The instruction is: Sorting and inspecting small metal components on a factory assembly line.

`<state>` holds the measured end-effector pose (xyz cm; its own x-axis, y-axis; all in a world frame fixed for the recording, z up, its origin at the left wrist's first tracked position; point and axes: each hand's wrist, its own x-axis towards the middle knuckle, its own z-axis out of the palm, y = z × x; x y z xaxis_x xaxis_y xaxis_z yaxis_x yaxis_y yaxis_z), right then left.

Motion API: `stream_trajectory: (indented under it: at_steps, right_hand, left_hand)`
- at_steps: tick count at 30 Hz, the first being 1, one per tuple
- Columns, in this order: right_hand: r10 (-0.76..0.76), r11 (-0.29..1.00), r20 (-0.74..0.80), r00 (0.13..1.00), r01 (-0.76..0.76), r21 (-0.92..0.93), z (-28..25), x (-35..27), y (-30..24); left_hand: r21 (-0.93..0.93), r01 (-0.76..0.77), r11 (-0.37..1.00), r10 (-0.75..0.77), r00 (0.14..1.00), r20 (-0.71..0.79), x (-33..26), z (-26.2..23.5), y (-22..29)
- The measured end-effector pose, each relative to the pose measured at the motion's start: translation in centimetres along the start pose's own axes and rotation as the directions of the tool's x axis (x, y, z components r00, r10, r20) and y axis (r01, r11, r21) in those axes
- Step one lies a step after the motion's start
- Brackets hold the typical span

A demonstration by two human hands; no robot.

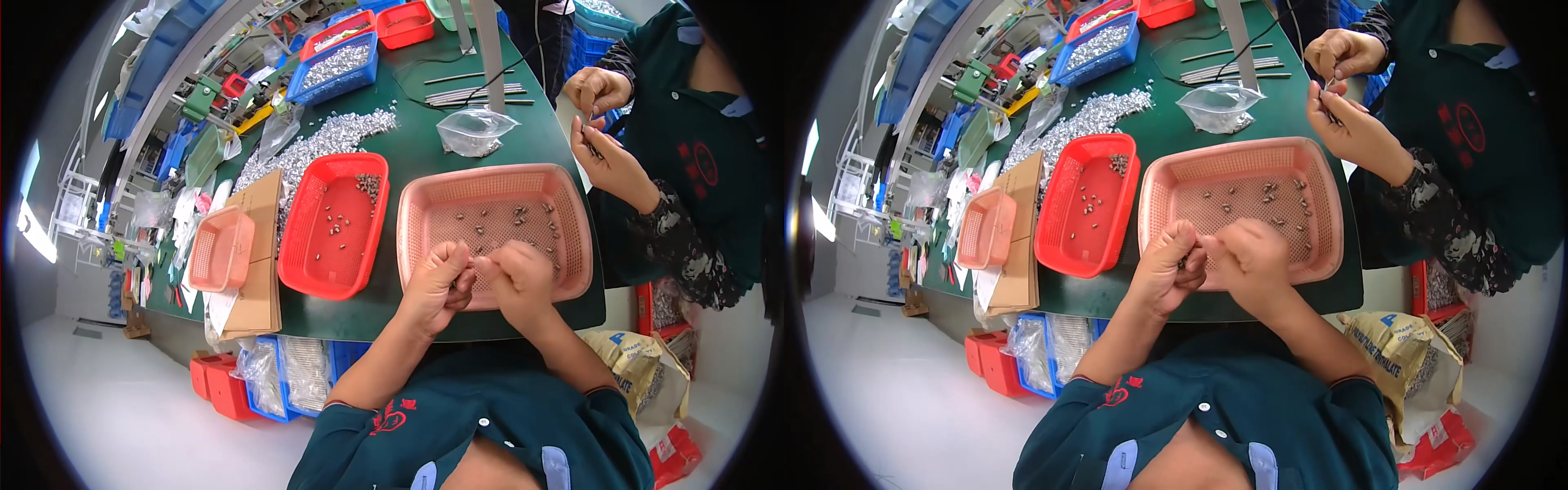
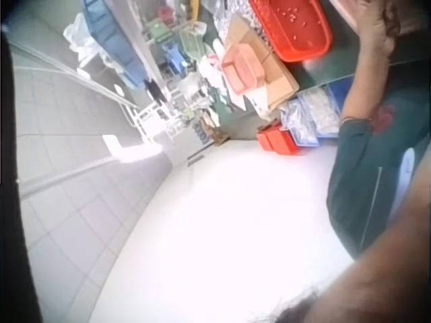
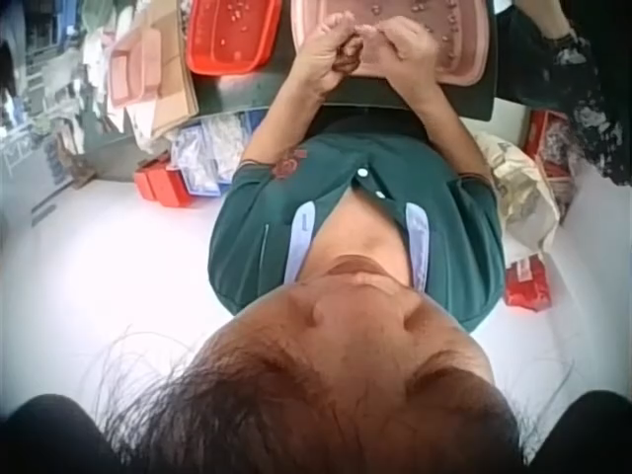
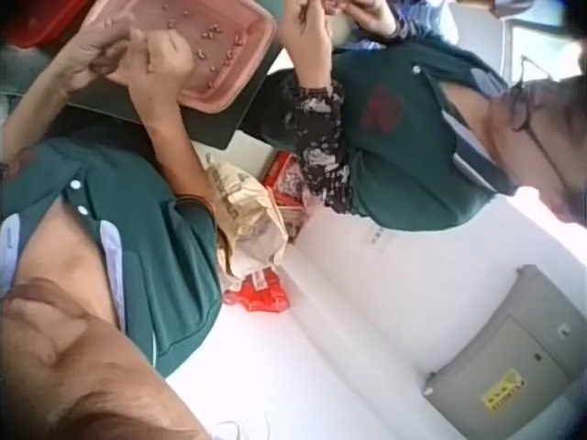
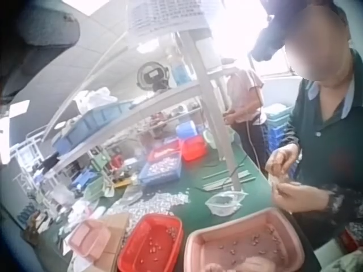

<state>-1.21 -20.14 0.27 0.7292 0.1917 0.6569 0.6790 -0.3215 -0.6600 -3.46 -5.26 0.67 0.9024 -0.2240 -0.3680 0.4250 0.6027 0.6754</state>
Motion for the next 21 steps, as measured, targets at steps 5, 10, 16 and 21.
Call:
stream_trajectory:
  at_steps: [5, 10, 16, 21]
  right_hand:
    - [0.294, 0.924, 0.046, 0.955, -0.296, 0.241, -0.3, 0.0, 0.8]
    - [0.314, 0.892, 0.111, 0.943, -0.333, 0.306, -0.7, 0.2, 1.2]
    - [0.11, 0.948, 0.174, 0.979, -0.157, 0.279, -1.8, 1.1, 2.1]
    - [0.091, 0.953, 0.205, 0.974, -0.145, 0.266, -2.4, 1.5, 1.4]
  left_hand:
    - [0.002, 0.028, 1.0, -0.028, 0.995, -0.092, -0.4, 0.7, 0.9]
    - [0.15, 0.001, 0.989, -0.003, 1.0, 0.009, -0.5, 0.5, 1.0]
    - [0.197, 0.049, 0.979, -0.059, 0.997, 0.045, -0.7, 0.2, 1.2]
    - [0.234, 0.113, 0.966, -0.133, 0.988, 0.072, -0.7, 0.2, 1.8]
